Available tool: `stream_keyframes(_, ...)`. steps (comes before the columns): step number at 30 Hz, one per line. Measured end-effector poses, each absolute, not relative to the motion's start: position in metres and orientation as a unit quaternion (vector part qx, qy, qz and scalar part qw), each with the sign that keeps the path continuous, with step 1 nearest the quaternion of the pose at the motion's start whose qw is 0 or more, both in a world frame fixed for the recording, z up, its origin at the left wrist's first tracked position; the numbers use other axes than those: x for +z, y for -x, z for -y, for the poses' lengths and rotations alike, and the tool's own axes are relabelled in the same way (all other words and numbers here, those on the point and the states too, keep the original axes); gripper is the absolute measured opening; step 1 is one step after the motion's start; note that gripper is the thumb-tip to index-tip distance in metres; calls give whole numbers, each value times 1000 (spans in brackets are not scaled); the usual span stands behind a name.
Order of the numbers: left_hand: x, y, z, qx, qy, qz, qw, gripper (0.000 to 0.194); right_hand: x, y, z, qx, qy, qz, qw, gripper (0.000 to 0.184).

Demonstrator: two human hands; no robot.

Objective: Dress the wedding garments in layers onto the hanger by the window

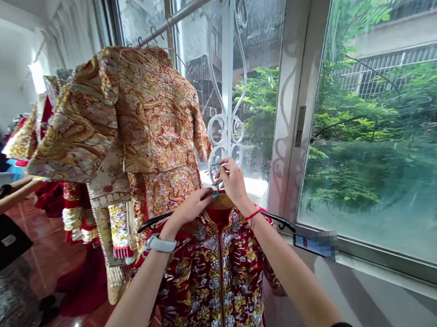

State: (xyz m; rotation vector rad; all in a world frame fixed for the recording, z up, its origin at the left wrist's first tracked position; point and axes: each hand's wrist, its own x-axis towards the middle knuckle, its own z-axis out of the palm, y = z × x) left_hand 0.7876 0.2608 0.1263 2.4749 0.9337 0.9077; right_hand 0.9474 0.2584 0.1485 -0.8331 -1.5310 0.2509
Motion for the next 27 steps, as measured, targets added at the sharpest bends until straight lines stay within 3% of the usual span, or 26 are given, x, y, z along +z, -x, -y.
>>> stream_keyframes(5, 113, -776, -245, 324, -866, -353, 144, 32, 137, -949, -251, 44, 424, 702, 571, 11)
stream_keyframes(10, 98, -776, -228, 380, -845, -360, 111, 31, 107, -978, -221, 18, 458, 763, 456, 30)
stream_keyframes(14, 91, -769, -225, 438, -792, -412, 100, 42, 72, -996, -205, -13, 487, 756, 437, 25)
stream_keyframes(18, 95, -749, -248, 313, -751, -568, 125, 48, 55, -1003, -216, -20, 478, 741, 471, 27)
stream_keyframes(23, 101, -730, -286, 183, -747, -569, 291, 68, 51, -1005, -239, 38, 442, 763, 471, 27)
stream_keyframes(27, 98, -730, -295, 177, -767, -558, 263, 76, 52, -1003, -237, 42, 446, 762, 468, 31)
